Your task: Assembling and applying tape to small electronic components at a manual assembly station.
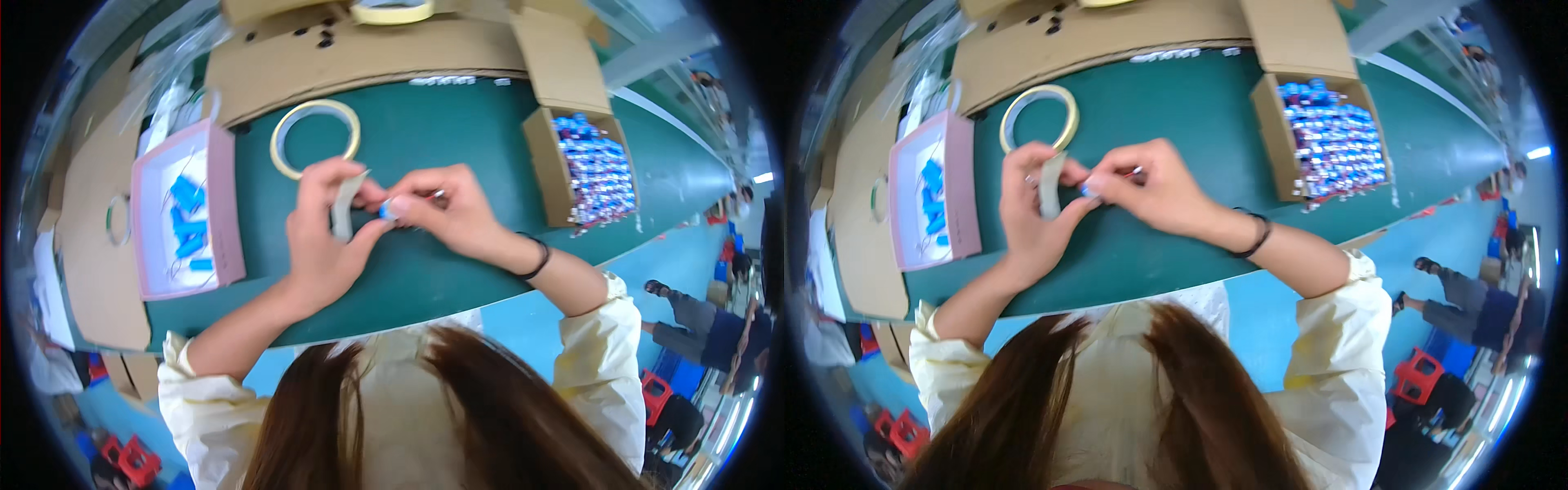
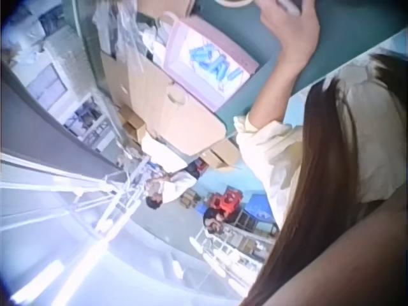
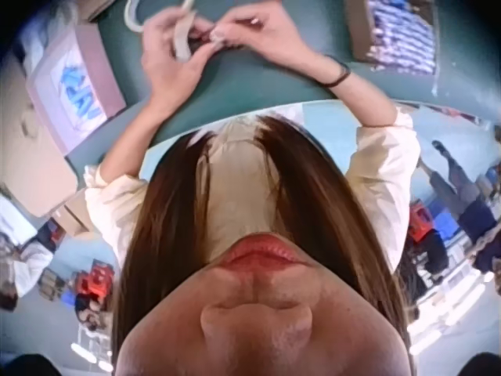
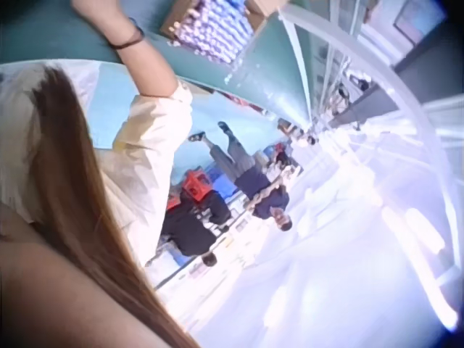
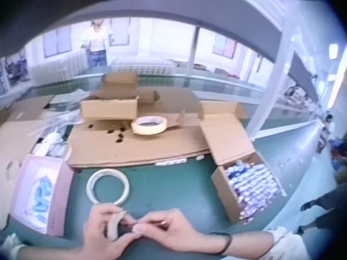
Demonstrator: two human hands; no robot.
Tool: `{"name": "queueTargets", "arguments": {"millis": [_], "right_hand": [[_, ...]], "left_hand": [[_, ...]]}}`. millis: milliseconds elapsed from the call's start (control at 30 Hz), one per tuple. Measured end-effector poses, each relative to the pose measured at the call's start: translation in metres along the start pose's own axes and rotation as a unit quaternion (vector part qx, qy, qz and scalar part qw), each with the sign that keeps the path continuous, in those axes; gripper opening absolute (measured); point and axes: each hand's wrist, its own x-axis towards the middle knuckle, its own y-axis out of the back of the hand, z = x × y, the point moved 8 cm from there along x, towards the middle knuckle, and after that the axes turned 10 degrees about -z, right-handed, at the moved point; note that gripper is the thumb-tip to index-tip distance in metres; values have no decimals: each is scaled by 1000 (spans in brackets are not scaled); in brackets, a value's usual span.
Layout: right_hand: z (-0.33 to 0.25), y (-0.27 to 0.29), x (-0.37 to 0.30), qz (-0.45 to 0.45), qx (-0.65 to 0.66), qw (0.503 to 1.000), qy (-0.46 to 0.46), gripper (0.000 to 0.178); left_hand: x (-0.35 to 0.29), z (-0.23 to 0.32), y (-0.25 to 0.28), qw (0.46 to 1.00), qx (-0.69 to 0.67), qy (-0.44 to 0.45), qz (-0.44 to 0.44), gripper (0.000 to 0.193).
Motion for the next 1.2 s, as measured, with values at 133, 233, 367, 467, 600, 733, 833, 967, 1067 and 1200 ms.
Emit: {"name": "queueTargets", "arguments": {"millis": [133, 233, 367, 467, 600, 733, 833, 967, 1067, 1200], "right_hand": [[5, 3, -4, 39, -51, 997, 51, 18], [-2, -2, 1, 46, -75, 990, 107, 23], [-14, -4, -1, 31, -89, 984, 152, 21], [-14, 2, -6, 45, -112, 976, 179, 20], [-19, -2, -7, 60, -167, 956, 232, 18], [-23, -9, -10, 92, -247, 908, 325, 18], [-24, -9, -10, 90, -254, 906, 326, 18], [-18, -3, -5, 80, -225, 940, 242, 19], [-21, -1, -9, 97, -210, 944, 235, 19], [-14, -1, -7, 104, -200, 947, 229, 22]], "left_hand": [[-1, 6, -4, 992, 120, -20, 16, 39], [-8, -4, -1, 998, 51, 34, 9, 48], [-7, 4, -7, 998, 55, 17, 3, 50], [-4, -2, -12, 999, 32, 40, 0, 51], [-4, 0, -10, 999, 33, 33, 9, 51], [-5, -1, -9, 998, 60, 19, 6, 51], [-4, 3, -8, 998, 53, 31, 19, 50], [-3, -2, -9, 998, 28, 51, 12, 52], [-4, -9, -9, 997, -10, 80, 14, 54], [-6, -16, -13, 992, -62, 112, 16, 57]]}}
